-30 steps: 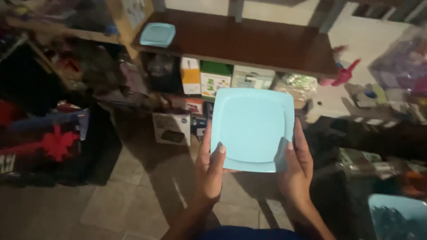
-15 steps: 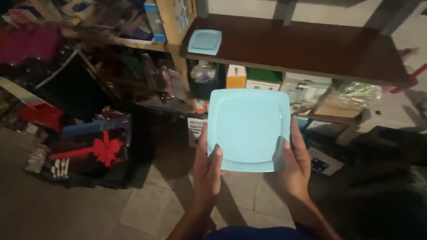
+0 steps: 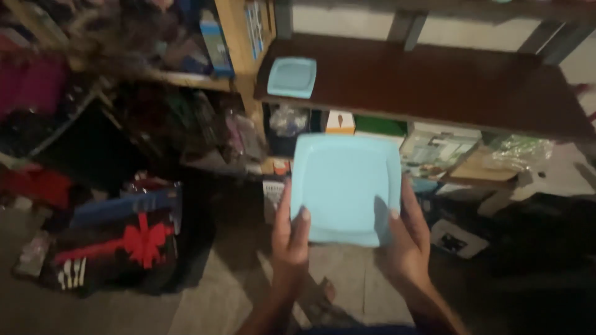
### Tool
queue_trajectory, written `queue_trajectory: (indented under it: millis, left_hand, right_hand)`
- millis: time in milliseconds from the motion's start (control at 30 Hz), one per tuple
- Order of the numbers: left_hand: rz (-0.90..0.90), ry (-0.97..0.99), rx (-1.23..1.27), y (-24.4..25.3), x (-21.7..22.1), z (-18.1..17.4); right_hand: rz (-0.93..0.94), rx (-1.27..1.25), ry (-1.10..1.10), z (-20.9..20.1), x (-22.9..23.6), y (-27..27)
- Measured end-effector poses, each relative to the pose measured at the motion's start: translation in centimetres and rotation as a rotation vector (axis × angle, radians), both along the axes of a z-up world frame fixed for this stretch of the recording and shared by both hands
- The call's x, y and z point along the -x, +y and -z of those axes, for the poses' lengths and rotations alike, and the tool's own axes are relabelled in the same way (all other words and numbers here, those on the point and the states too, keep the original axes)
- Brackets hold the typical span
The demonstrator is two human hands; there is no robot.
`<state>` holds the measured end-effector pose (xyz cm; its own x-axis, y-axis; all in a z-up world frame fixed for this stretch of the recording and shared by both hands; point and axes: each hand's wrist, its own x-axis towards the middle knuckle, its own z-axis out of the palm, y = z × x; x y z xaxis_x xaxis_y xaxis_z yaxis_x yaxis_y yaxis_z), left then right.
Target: Picking up a plastic lid from a shelf, wiping it with a cloth, and returning it to the shelf
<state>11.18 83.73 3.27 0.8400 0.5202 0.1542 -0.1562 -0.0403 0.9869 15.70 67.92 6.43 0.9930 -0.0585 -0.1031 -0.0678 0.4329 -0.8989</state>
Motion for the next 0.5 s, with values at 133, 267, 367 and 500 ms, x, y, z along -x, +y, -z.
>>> queue_trajectory:
  millis: [133,267,367,500]
  left_hand:
    - [0.039,0.074,0.026,1.3,-2.8,-4.4]
    - [-0.02,-0.098,-0.079,2.6,-5.0,-2.5]
    - [-0.035,-0.08,0.076,3.4,-6.5,-2.9]
    - [-0.079,-0.021,0.012,5.1,-8.9,-2.5]
  right_hand:
    - [-0.072,-0.002,-0.003,-1.9,-3.8,1.7]
    - [-0.097,0.059,-0.074,-2.5,-6.1,3.3]
    - [-0.145,0.098,-0.133,-2.3,-8.0,4.7]
    - [-0.202,0.154,-0.343,0.8,-11.7,5.0]
